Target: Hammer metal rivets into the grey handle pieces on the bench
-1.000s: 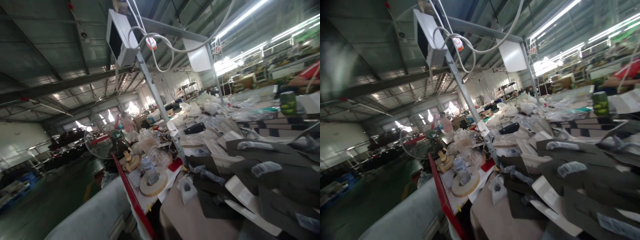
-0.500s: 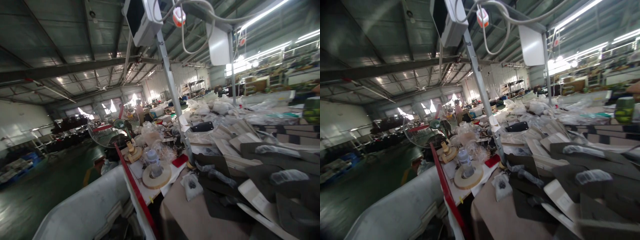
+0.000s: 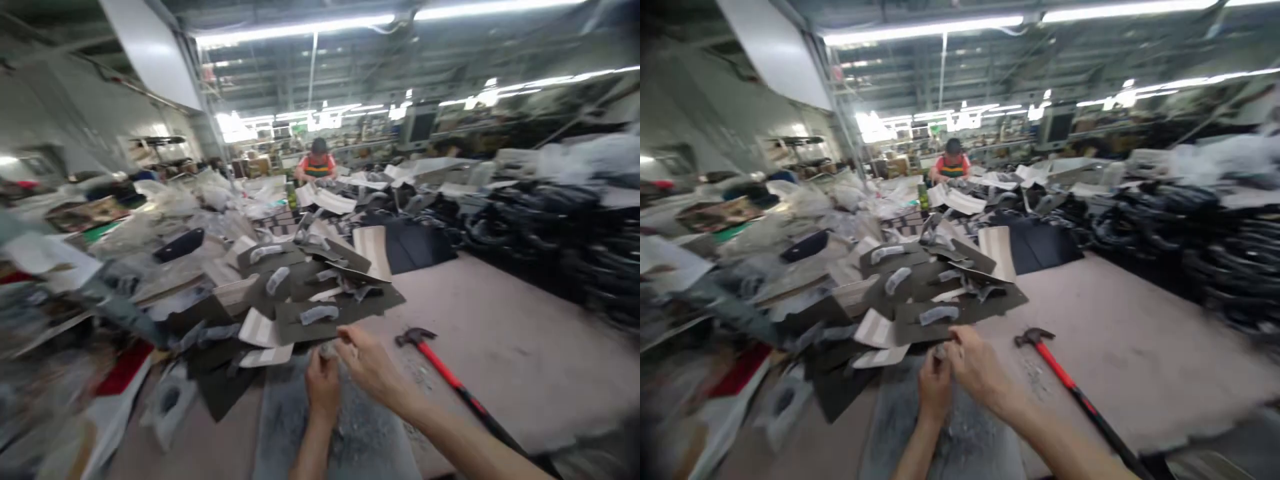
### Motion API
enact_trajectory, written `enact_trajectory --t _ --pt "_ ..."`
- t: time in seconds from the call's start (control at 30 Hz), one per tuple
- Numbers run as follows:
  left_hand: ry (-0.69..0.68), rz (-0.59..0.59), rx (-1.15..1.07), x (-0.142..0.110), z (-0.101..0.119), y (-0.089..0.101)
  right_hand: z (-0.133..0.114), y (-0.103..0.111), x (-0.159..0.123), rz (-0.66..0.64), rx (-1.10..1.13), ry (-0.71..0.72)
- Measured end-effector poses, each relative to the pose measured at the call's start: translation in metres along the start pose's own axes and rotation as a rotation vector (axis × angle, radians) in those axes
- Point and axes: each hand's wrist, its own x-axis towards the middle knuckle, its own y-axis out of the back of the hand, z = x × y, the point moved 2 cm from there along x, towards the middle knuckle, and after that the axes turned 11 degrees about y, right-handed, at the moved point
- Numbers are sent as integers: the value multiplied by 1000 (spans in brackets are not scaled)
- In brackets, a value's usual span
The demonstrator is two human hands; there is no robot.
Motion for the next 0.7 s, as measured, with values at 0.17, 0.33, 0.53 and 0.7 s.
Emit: enact_trajectory --t 0.17,0.33,0.53,0.7 --pt "37 -118 59 9 -12 -23 103 49 64 79 -360 -253" --pt "52 -85 120 12 -14 -20 141 59 122 23 -419 -280" --pt "31 -90 133 10 -10 -24 133 72 147 -67 -360 -236" --pt "15 -81 140 8 -6 -23 100 97 92 -8 -231 -199"
